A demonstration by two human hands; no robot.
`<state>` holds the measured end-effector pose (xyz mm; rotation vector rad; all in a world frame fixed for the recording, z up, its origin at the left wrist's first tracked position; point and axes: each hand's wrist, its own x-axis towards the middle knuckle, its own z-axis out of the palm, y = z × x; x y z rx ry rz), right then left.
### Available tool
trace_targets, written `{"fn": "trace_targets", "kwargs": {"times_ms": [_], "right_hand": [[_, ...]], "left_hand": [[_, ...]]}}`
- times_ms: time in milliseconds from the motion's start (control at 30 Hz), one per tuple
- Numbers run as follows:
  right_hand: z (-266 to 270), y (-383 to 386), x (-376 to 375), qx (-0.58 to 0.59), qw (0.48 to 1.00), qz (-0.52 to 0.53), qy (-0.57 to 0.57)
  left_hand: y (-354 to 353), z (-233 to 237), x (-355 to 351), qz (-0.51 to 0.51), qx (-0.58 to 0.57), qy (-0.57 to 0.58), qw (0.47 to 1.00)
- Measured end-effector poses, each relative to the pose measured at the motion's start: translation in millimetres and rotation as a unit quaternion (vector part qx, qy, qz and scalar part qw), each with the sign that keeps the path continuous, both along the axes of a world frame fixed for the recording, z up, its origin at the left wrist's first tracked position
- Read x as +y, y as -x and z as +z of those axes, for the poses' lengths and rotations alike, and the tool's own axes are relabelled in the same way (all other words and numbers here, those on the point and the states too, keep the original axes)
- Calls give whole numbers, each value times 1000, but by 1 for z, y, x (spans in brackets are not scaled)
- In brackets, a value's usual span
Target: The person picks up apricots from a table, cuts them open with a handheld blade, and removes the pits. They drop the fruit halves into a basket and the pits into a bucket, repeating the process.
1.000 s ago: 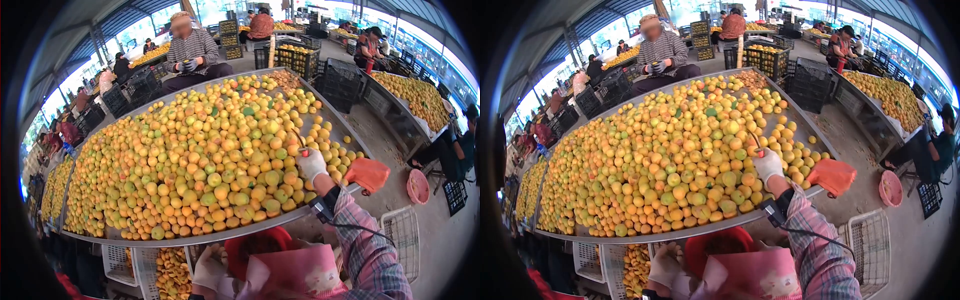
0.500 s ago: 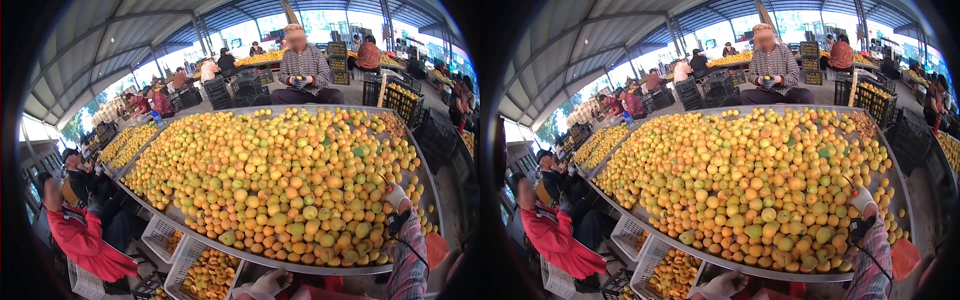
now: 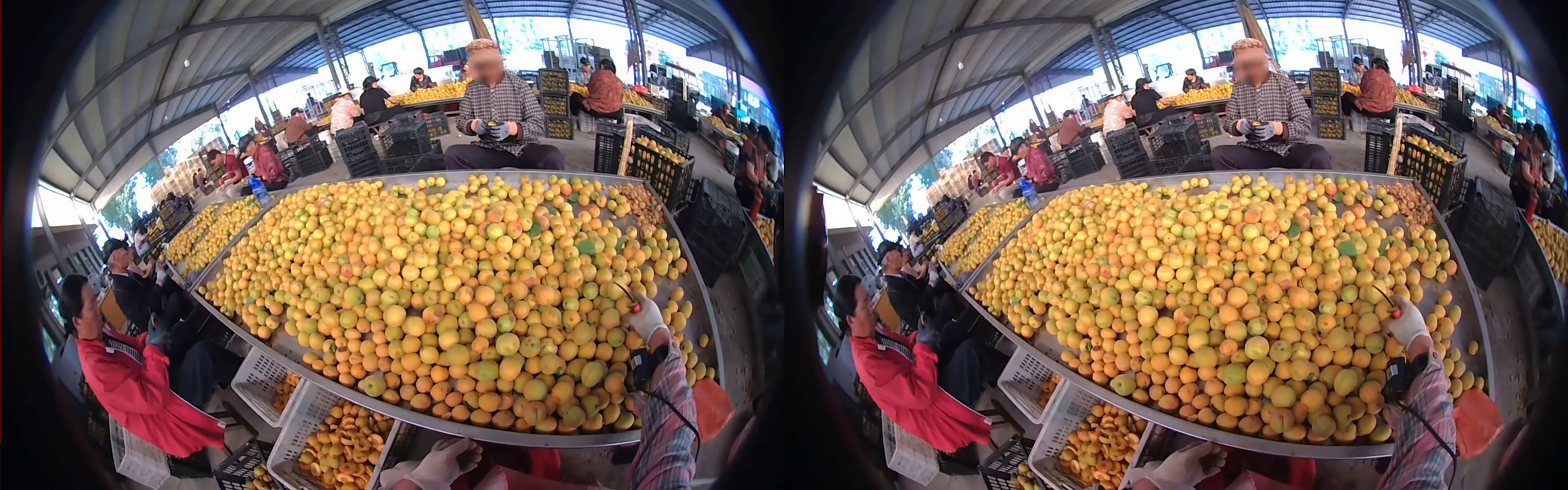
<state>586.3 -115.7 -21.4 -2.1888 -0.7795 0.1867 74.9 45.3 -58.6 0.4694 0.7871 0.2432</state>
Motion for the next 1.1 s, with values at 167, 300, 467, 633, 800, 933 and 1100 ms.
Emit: {"fn": "trace_targets", "kwargs": {"times_ms": [167,300,467,633,800,933,1100], "right_hand": [[10,33,8,31,989,38,-138],[45,126,22,7,994,67,-85],[38,195,28,-33,993,102,-41],[25,227,32,-107,992,72,3],[44,235,34,-122,980,67,139],[6,219,31,-55,998,36,-10],[31,239,16,213,952,-96,-197]], "left_hand": [[8,-23,-7,-10,-6,-25,1000],[17,-45,-12,-121,0,-319,940],[18,-14,-10,-105,-54,-148,982],[27,-13,-11,-69,-118,79,987],[33,-1,-17,-57,-113,96,987],[31,-11,-18,-29,-122,83,989],[29,16,-22,-30,-115,45,992]]}}
